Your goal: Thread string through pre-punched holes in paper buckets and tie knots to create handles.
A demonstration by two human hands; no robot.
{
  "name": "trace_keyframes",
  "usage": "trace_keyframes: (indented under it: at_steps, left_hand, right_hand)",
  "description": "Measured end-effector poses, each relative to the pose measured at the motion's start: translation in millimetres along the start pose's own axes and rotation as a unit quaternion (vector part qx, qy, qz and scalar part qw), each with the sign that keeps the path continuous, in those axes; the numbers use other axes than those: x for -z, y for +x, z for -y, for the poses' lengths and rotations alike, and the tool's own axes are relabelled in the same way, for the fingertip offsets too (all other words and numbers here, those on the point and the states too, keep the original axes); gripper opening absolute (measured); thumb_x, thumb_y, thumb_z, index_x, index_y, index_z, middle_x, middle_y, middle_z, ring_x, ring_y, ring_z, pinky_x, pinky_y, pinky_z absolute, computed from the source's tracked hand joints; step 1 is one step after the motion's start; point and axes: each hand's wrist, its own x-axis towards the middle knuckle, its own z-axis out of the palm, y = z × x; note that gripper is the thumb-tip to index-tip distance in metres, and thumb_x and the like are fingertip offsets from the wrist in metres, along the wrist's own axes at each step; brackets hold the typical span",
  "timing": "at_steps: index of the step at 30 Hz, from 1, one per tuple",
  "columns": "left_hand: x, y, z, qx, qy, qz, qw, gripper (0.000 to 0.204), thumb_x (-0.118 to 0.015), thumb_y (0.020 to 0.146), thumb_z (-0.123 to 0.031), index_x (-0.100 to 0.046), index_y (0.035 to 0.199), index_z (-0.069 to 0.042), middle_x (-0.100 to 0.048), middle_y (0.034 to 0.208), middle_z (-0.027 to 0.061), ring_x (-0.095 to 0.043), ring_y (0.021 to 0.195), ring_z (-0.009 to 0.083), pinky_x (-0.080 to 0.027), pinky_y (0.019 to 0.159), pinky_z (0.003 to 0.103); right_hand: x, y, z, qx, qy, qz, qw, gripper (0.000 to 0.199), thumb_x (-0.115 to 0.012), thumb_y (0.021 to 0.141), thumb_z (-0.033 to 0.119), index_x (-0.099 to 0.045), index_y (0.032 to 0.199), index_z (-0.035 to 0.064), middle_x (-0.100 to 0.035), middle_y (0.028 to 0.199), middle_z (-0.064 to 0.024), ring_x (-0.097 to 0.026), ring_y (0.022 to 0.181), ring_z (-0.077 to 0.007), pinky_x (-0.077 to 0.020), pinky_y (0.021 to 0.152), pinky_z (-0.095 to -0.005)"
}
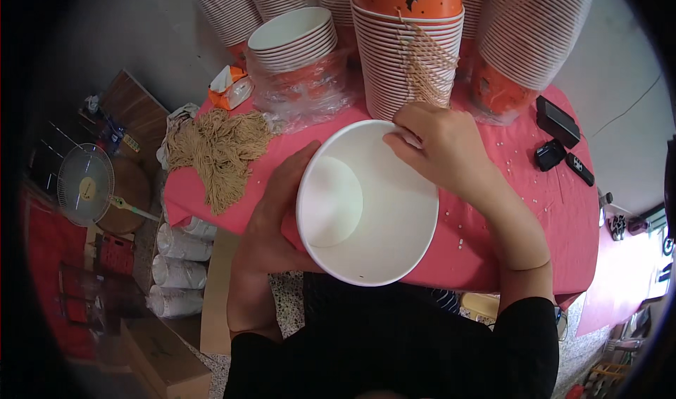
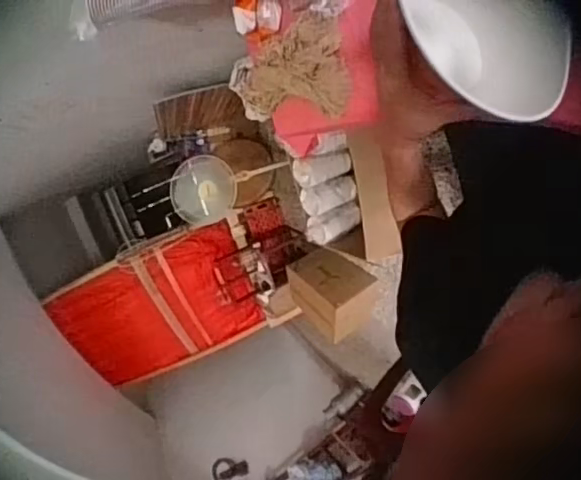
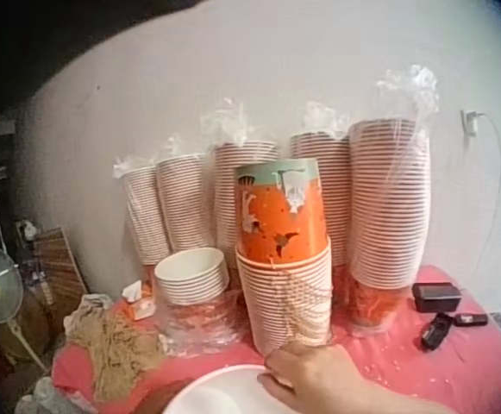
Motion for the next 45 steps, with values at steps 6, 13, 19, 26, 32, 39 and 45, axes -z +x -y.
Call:
trace_keyframes:
  at_steps: [6, 13, 19, 26, 32, 39, 45]
  left_hand:
    - [-4, 0, -13, 0.004, 0.042, 0.006, 0.999, 0.117, -0.095, 0.042, -0.025, -0.040, 0.143, -0.004, -0.036, 0.149, 0.0210, -0.036, 0.137, 0.0370, -0.031, 0.111, 0.044]
    - [-7, 3, -10, -0.192, 0.201, 0.012, 0.961, 0.115, -0.095, 0.043, -0.026, -0.041, 0.142, -0.005, -0.036, 0.149, 0.0219, -0.036, 0.137, 0.0374, -0.032, 0.110, 0.045]
    - [-10, 1, -12, -0.096, 0.153, 0.005, 0.984, 0.119, -0.095, 0.042, -0.025, -0.038, 0.145, -0.006, -0.036, 0.149, 0.0231, -0.036, 0.138, 0.0379, -0.033, 0.110, 0.046]
    - [-7, -3, -11, -0.010, 0.090, -0.003, 0.996, 0.123, -0.096, 0.041, -0.027, -0.036, 0.146, -0.005, -0.036, 0.149, 0.0239, -0.037, 0.137, 0.0389, -0.032, 0.110, 0.047]
    - [4, -8, -3, -0.052, 0.101, -0.039, 0.993, 0.124, -0.096, 0.041, -0.027, -0.035, 0.146, -0.004, -0.037, 0.148, 0.0241, -0.038, 0.136, 0.0403, -0.031, 0.111, 0.049]
    - [2, 0, -29, -0.311, 0.225, -0.060, 0.921, 0.109, -0.093, 0.054, -0.025, -0.036, 0.145, -0.002, -0.038, 0.148, 0.0220, -0.044, 0.132, 0.0379, -0.037, 0.108, 0.048]
    - [4, 3, -9, 0.129, -0.423, -0.187, 0.877, 0.110, -0.089, 0.066, -0.031, -0.022, 0.148, -0.003, -0.033, 0.149, 0.0210, -0.041, 0.134, 0.0339, -0.037, 0.108, 0.048]
  right_hand:
    - [-3, -4, -3, 0.010, -0.031, -0.013, 0.999, 0.012, -0.066, 0.077, 0.012, -0.059, 0.080, 0.0038, -0.060, 0.071, -0.0112, -0.061, 0.063, -0.0331, -0.0482, 0.056, -0.0419]
    - [-4, -4, 8, 0.012, -0.087, -0.056, 0.995, 0.013, -0.065, 0.073, 0.009, -0.054, 0.078, 0.0042, -0.060, 0.069, -0.0104, -0.061, 0.058, -0.0309, -0.0473, 0.050, -0.0414]
    - [-5, -6, 5, 0.019, -0.106, -0.055, 0.993, 0.013, -0.064, 0.072, 0.007, -0.052, 0.076, 0.0022, -0.059, 0.067, -0.0130, -0.060, 0.057, -0.0331, -0.0477, 0.051, -0.0422]
    - [-2, -8, 0, -0.032, -0.039, 0.000, 0.999, 0.011, -0.061, 0.075, 0.003, -0.057, 0.085, -0.0003, -0.062, 0.070, -0.0188, -0.062, 0.064, -0.0382, -0.0495, 0.058, -0.0467]
    - [9, -5, -15, -0.076, -0.111, 0.004, 0.991, 0.013, -0.061, 0.077, 0.004, -0.061, 0.090, 0.0024, -0.065, 0.073, -0.0178, -0.064, 0.068, -0.0370, -0.0495, 0.060, -0.0474]
    - [12, -5, -19, -0.068, -0.142, 0.050, 0.986, 0.018, -0.066, 0.078, 0.012, -0.065, 0.094, 0.0055, -0.066, 0.074, -0.0131, -0.065, 0.075, -0.0340, -0.0500, 0.066, -0.0453]
    - [22, -3, -18, -0.066, -0.079, 0.025, 0.994, 0.017, -0.066, 0.079, 0.016, -0.060, 0.090, 0.0038, -0.065, 0.075, -0.0158, -0.065, 0.074, -0.0357, -0.0511, 0.064, -0.0469]
